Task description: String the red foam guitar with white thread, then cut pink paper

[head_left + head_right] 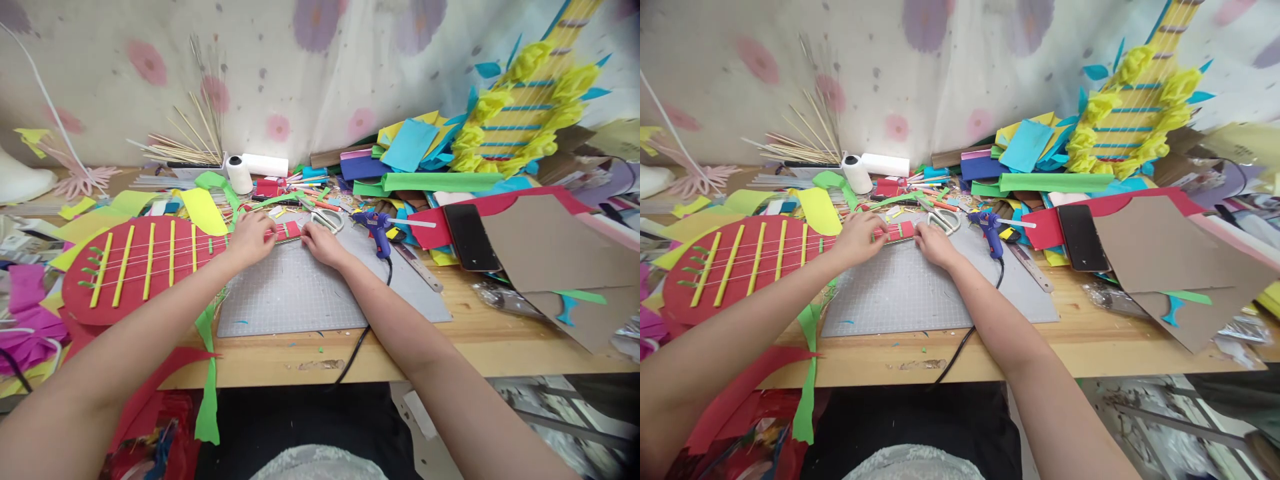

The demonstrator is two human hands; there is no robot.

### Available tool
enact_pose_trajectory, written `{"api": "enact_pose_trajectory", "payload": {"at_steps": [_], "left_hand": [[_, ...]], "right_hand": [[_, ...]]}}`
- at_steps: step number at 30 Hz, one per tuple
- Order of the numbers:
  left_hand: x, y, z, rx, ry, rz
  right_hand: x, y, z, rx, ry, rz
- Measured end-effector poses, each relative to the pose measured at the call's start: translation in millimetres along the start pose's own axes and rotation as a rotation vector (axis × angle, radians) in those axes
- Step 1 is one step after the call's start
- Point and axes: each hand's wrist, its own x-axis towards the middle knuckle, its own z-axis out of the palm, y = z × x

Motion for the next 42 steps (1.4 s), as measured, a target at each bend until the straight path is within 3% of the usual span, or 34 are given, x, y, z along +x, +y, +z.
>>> {"api": "enact_pose_trajectory", "payload": {"at_steps": [3,7,14,19,26,35,40,42], "left_hand": [[-1,11,6.9,-0.064,-0.115,0.095],[-1,14,15.0,-0.179,-0.172,0.049],[2,6,10.2,-0.294,-0.135,-0.078],[8,-1,9.3,-0.057,-0.019,-0.114],[12,2,17.9,-0.01,-0.122,-0.12],[5,-3,2.9,0.018,-0.224,-0.008],[7,14,-0.5,-0.093,-0.144,0.009],[9,25,-0.1,-0.157,-0.163,0.006]], "right_hand": [[-1,-4,-4,0.049,0.061,0.005],[-3,-8,-9,0.123,0.109,0.047],[1,-5,-8,0.118,0.128,0.0],[6,-3,-11,0.084,0.076,0.075],[13,-11,-24,0.049,0.039,0.1],[14,-18,-60,-0.005,0.008,0.054],[6,-7,-56,-0.027,-0.027,0.08],[2,-5,-53,-0.019,-0.035,0.087]]}}
